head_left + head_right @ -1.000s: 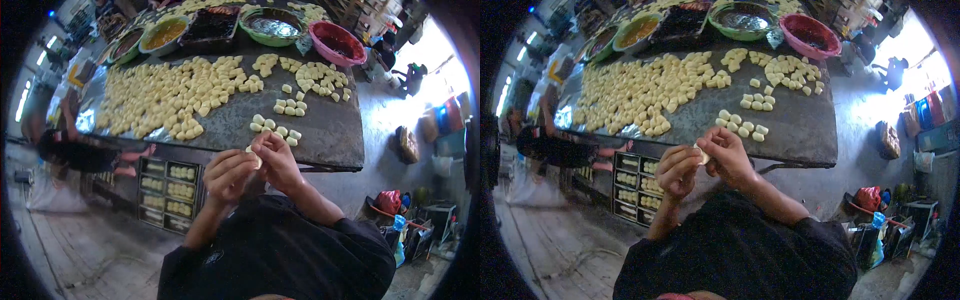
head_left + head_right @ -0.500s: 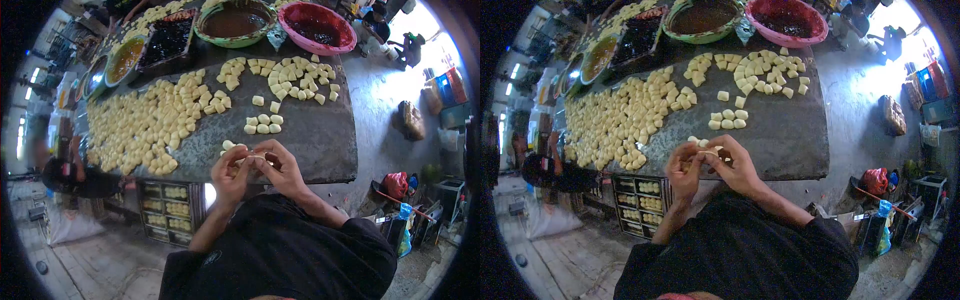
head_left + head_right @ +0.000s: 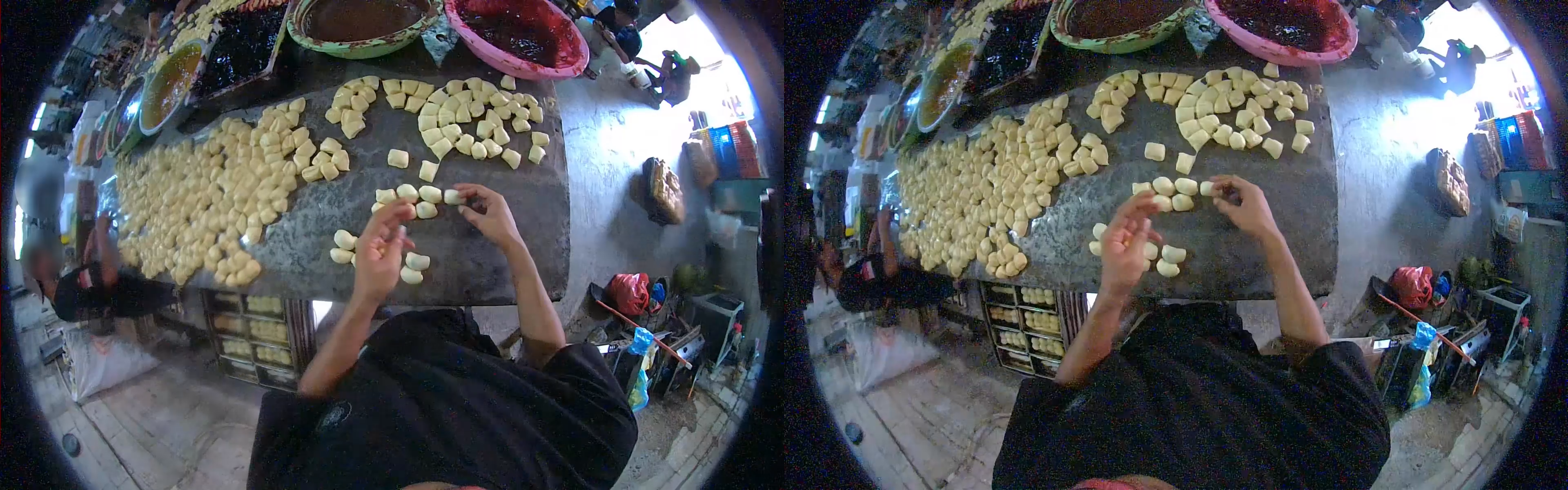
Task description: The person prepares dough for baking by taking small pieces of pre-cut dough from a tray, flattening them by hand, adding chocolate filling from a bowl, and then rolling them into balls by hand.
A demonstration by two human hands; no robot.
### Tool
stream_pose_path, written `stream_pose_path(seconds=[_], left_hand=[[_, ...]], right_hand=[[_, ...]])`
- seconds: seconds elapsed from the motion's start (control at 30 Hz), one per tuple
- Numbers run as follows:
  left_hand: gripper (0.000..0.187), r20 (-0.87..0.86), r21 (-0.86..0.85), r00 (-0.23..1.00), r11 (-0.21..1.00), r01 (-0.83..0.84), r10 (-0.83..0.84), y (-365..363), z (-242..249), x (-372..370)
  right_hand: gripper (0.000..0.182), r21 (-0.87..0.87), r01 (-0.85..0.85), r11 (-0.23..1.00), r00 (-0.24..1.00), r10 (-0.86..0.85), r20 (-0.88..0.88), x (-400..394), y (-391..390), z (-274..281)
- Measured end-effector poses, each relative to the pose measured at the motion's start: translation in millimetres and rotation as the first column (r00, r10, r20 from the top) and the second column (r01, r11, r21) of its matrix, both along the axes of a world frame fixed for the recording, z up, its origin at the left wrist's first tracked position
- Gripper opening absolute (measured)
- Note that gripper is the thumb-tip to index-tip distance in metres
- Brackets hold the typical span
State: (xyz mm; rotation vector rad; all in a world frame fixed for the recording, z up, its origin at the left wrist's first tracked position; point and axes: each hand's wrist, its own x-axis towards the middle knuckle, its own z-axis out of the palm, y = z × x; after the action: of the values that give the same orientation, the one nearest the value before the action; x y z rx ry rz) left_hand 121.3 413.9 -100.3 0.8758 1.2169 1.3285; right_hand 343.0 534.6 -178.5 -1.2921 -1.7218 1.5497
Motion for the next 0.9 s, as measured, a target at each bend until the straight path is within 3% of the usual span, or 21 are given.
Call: stream_pose_path(seconds=[0.03, 0.13, 0.2, 0.23, 0.3, 0.33, 0.4, 0.47, 0.53, 0.6, 0.63, 0.67, 0.73, 0.83, 0.9], left_hand=[[0.044, -0.010, 0.030, 1.000, 0.999, -0.024, 0.024, -2, 0, -5], [0.044, -0.041, 0.155, 0.999, 0.988, -0.004, 0.011, -11, 6, -22], [0.042, -0.032, 0.228, 0.999, 0.974, 0.012, -0.005, -20, 12, -30], [0.043, -0.030, 0.230, 0.995, 0.968, 0.100, -0.096, -26, 10, -36], [0.049, -0.078, 0.217, 0.996, 0.974, 0.062, -0.046, -38, 18, -33], [0.053, -0.102, 0.214, 0.995, 0.976, 0.042, -0.020, -44, 22, -34], [0.080, -0.055, 0.252, 0.994, 0.964, -0.078, 0.095, -57, 9, -47], [0.089, 0.189, 0.249, 0.945, 0.918, -0.310, 0.268, -75, 3, -57], [0.083, -0.091, 0.410, 0.876, 0.819, -0.401, 0.474, -99, 29, -57], [0.079, -0.407, 0.580, 0.794, 0.799, -0.156, 0.451, -132, 25, -75], [0.075, -0.514, 0.677, 0.681, 0.734, -0.051, 0.522, -145, 29, -76], [0.073, -0.538, 0.728, 0.654, 0.684, 0.044, 0.531, -155, 35, -79], [0.069, -0.579, 0.790, 0.598, 0.562, 0.245, 0.553, -170, 48, -87], [0.051, -0.508, 0.812, 0.759, 0.522, 0.263, 0.407, -176, 81, -94], [0.044, -0.460, 0.825, 0.843, 0.486, 0.289, 0.280, -176, 102, -92]], right_hand=[[0.027, 0.024, -0.027, 0.999, 1.000, 0.027, -0.006, 0, 4, -3], [0.029, 0.103, 0.130, 0.986, 0.991, -0.128, -0.026, -9, -15, 8], [0.031, -0.030, 0.100, 0.995, 0.980, -0.104, -0.170, -31, -46, 30], [0.031, -0.098, 0.076, 0.992, 0.965, -0.098, -0.242, -49, -66, 47], [0.031, -0.238, -0.151, 0.959, 0.908, 0.039, -0.418, -88, -108, 90], [0.033, -0.264, -0.219, 0.939, 0.872, 0.067, -0.484, -103, -128, 86], [0.033, -0.272, -0.118, 0.955, 0.923, 0.005, -0.384, -123, -153, 88], [0.030, -0.303, -0.034, 0.953, 0.893, -0.106, -0.437, -136, -171, 90], [0.028, -0.351, -0.033, 0.936, 0.854, -0.156, -0.496, -149, -192, 97], [0.028, -0.409, -0.111, 0.906, 0.814, -0.153, -0.560, -159, -220, 106], [0.028, -0.336, -0.140, 0.932, 0.830, -0.074, -0.552, -163, -236, 95], [0.027, -0.279, -0.138, 0.950, 0.794, -0.063, -0.605, -164, -252, 92], [0.021, -0.164, -0.111, 0.980, 0.859, 0.012, -0.511, -169, -267, 132], [0.022, -0.303, -0.123, 0.945, 0.769, -0.102, -0.631, -168, -292, 167], [0.028, -0.358, -0.229, 0.905, 0.681, -0.114, -0.723, -158, -296, 179]])
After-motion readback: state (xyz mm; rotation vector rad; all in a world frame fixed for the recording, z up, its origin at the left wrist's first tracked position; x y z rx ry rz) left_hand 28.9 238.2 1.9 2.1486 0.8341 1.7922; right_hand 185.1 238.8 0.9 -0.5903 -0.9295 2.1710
